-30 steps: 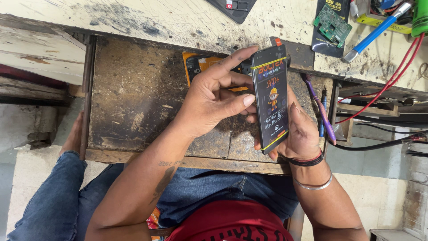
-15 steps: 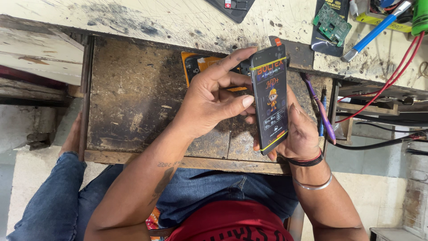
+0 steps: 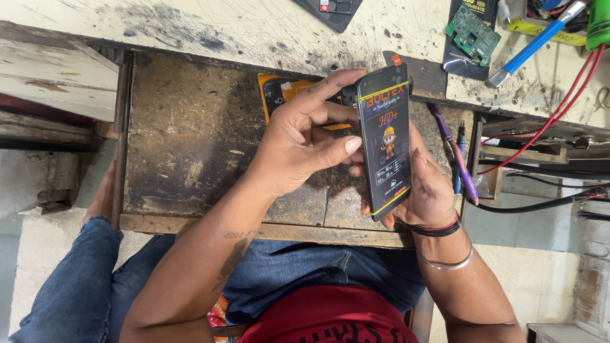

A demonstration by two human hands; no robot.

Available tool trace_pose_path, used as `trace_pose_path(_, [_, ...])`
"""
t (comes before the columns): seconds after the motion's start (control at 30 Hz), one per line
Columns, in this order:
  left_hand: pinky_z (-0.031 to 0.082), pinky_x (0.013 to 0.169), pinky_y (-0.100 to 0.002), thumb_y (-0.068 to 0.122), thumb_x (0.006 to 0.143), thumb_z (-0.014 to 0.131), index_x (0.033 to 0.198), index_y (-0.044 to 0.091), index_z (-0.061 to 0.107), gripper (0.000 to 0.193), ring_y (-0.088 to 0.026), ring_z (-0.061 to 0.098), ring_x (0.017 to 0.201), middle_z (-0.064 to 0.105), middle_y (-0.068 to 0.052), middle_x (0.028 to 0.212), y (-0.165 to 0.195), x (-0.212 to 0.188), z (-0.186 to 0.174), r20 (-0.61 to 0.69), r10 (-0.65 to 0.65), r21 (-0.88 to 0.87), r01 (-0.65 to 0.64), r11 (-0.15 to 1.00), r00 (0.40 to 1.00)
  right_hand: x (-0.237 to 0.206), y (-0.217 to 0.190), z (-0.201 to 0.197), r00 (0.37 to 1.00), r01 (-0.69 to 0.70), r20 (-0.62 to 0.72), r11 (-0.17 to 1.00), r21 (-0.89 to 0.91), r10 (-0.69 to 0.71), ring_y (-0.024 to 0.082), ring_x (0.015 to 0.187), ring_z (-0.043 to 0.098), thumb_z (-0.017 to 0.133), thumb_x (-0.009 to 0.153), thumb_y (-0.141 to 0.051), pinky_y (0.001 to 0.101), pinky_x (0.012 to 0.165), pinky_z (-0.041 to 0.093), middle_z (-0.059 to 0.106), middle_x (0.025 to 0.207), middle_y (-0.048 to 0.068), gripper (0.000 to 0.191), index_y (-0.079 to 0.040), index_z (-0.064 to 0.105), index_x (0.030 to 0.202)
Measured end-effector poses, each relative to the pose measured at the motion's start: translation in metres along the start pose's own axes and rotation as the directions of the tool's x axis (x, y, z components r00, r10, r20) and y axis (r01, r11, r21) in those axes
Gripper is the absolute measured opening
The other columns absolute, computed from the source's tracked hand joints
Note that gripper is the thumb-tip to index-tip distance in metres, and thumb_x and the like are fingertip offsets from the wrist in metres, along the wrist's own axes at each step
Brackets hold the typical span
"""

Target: The person tests a replacement smartphone display by powering the phone and viewing its screen, then removes the back cover and battery from the phone body. They then hold the phone motherboard on the bench and solder on it with a green-handled soldering iron, repositioning the board as they work.

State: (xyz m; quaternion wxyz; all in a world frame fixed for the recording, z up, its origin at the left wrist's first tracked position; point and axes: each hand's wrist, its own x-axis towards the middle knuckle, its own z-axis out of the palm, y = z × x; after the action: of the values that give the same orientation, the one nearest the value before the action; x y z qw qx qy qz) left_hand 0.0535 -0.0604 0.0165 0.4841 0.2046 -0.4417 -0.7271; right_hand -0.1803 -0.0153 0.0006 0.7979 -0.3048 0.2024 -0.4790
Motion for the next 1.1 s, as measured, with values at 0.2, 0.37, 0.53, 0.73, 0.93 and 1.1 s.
trace_pose_path(0.2, [0.069,0.087,-0.032,0.002,0.100,0.074,0.160,0.009,0.040,0.070,-0.018,0.078,0.098,0.073,-0.015,0.123,-0.0002,0.0002,-0.0001,-0.004,-0.002,0.015,0.002,1.000,1.000,0.0001,-0.0005,0.0006,1.000,-0.008,-0.001,1.000,0.030,0.008,0.042,0.122,0.067,0.056,0.111,-0.037,0.0465,0.059,0.064,0.055,0.140,0.037,0.085,-0.006,0.008,0.173])
trace_pose_path(0.37, [0.069,0.090,-0.032,0.001,0.101,0.073,0.161,0.008,0.041,0.069,-0.018,0.077,0.100,0.073,-0.016,0.124,-0.0012,0.0009,-0.0008,-0.002,0.011,0.018,-0.011,1.000,1.000,0.0011,-0.0011,0.0000,1.000,-0.010,-0.005,1.000,0.018,0.010,0.042,0.122,0.067,0.057,0.111,-0.038,0.0464,0.059,0.064,0.055,0.140,0.038,0.085,-0.006,0.007,0.172])
trace_pose_path(0.53, [0.069,0.092,-0.033,0.000,0.100,0.074,0.160,0.008,0.041,0.069,-0.018,0.077,0.102,0.072,-0.016,0.125,-0.0014,-0.0001,0.0011,-0.010,-0.005,-0.014,0.005,1.000,1.000,-0.0005,-0.0011,-0.0004,1.000,-0.008,-0.005,1.000,0.008,0.009,0.042,0.121,0.067,0.058,0.110,-0.038,0.0465,0.058,0.064,0.054,0.139,0.039,0.086,-0.007,0.007,0.172])
trace_pose_path(0.73, [0.069,0.088,-0.033,0.000,0.099,0.073,0.159,0.008,0.041,0.069,-0.018,0.077,0.099,0.072,-0.015,0.123,-0.0012,0.0000,0.0036,-0.011,-0.025,-0.030,0.024,0.999,1.000,-0.0024,-0.0021,-0.0033,1.000,-0.007,0.016,1.000,0.013,0.007,0.043,0.118,0.068,0.059,0.111,-0.037,0.0458,0.057,0.064,0.055,0.139,0.039,0.086,-0.007,0.008,0.173])
trace_pose_path(0.93, [0.069,0.090,-0.033,0.000,0.100,0.073,0.161,0.008,0.040,0.069,-0.019,0.077,0.100,0.071,-0.016,0.125,-0.0039,0.0037,0.0035,0.004,-0.016,-0.030,0.016,0.999,1.000,-0.0027,-0.0029,-0.0071,1.000,-0.011,0.004,1.000,0.029,0.011,0.043,0.114,0.070,0.059,0.110,-0.037,0.0437,0.054,0.063,0.057,0.138,0.039,0.087,-0.007,0.007,0.173])
trace_pose_path(1.1, [0.070,0.088,-0.034,0.001,0.100,0.073,0.160,0.008,0.040,0.069,-0.020,0.078,0.100,0.071,-0.016,0.124,-0.0022,0.0028,0.0006,0.014,-0.008,-0.033,0.009,0.999,1.000,-0.0012,-0.0004,-0.0058,0.999,-0.013,0.036,0.999,0.044,0.012,0.043,0.109,0.072,0.057,0.113,-0.037,0.0433,0.055,0.063,0.057,0.138,0.038,0.085,-0.009,0.006,0.175])
